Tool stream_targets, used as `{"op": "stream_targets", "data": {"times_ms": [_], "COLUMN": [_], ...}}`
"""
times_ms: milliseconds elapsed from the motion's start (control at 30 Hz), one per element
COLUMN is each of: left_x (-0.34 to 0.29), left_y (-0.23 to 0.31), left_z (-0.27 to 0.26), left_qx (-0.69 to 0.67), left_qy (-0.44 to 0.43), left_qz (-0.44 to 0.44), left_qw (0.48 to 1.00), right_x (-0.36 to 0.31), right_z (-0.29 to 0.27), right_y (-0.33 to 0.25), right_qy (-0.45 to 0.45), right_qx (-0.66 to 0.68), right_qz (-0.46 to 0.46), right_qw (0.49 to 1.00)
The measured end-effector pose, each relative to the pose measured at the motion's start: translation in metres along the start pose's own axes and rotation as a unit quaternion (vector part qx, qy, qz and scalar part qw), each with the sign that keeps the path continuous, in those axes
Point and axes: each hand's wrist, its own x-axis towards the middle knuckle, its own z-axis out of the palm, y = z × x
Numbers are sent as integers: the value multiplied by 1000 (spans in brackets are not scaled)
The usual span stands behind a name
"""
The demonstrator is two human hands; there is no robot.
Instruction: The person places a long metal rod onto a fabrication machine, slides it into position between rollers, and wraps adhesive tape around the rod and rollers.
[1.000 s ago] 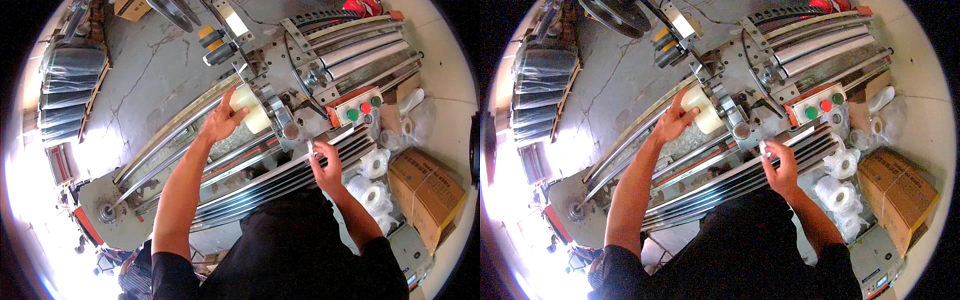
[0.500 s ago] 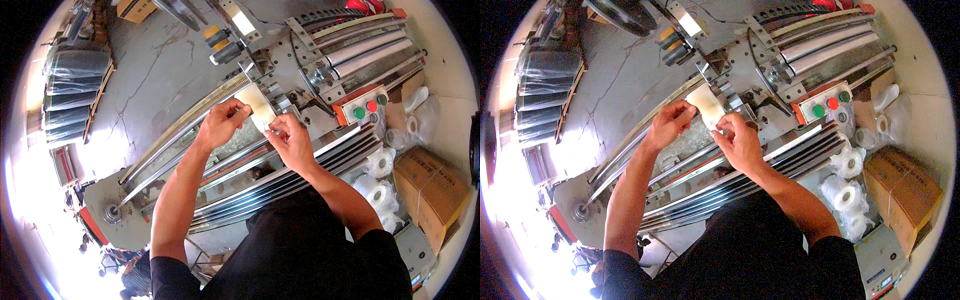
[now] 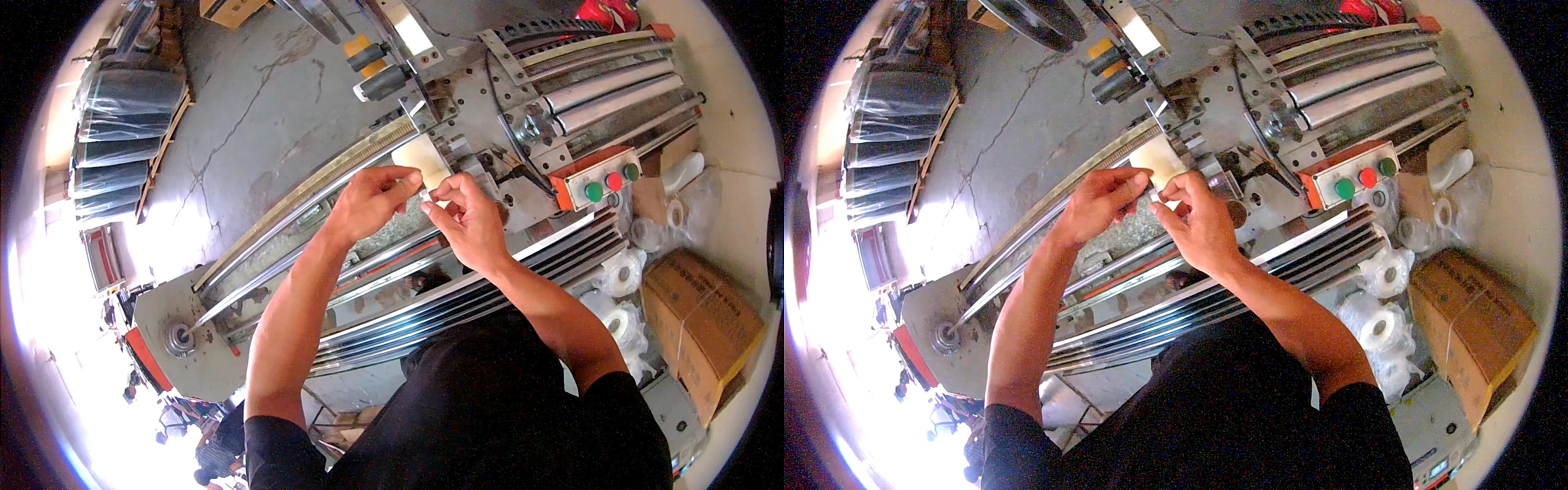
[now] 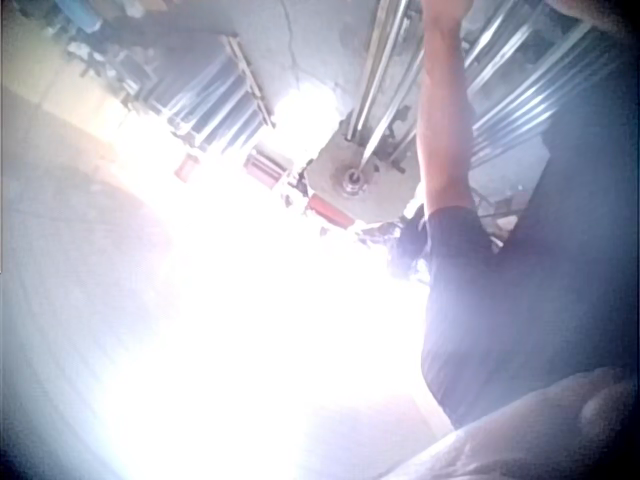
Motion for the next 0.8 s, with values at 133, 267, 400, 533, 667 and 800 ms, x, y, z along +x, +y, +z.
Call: {"op": "stream_targets", "data": {"times_ms": [133, 267, 400, 533, 667, 800], "left_x": [4, 4, 5, 8, 8, 1], "left_y": [-2, -2, -3, -16, -8, -2], "left_z": [-4, -1, 0, -1, -3, -2], "left_qx": [7, -5, -3, 46, 64, -42], "left_qy": [-16, -8, -16, -19, -5, 3], "left_qz": [9, 2, -2, 25, -33, -42], "left_qw": [1000, 1000, 1000, 998, 997, 998], "right_x": [-9, -22, -22, 9, 48, 66], "right_z": [0, -2, -3, -9, -10, -14], "right_y": [-8, -23, -42, -61, -60, -47], "right_qy": [-7, -20, -30, -99, -87, -107], "right_qx": [56, 99, 156, 236, 198, 132], "right_qz": [19, 46, 7, 24, 61, 120], "right_qw": [998, 994, 987, 966, 974, 978]}}
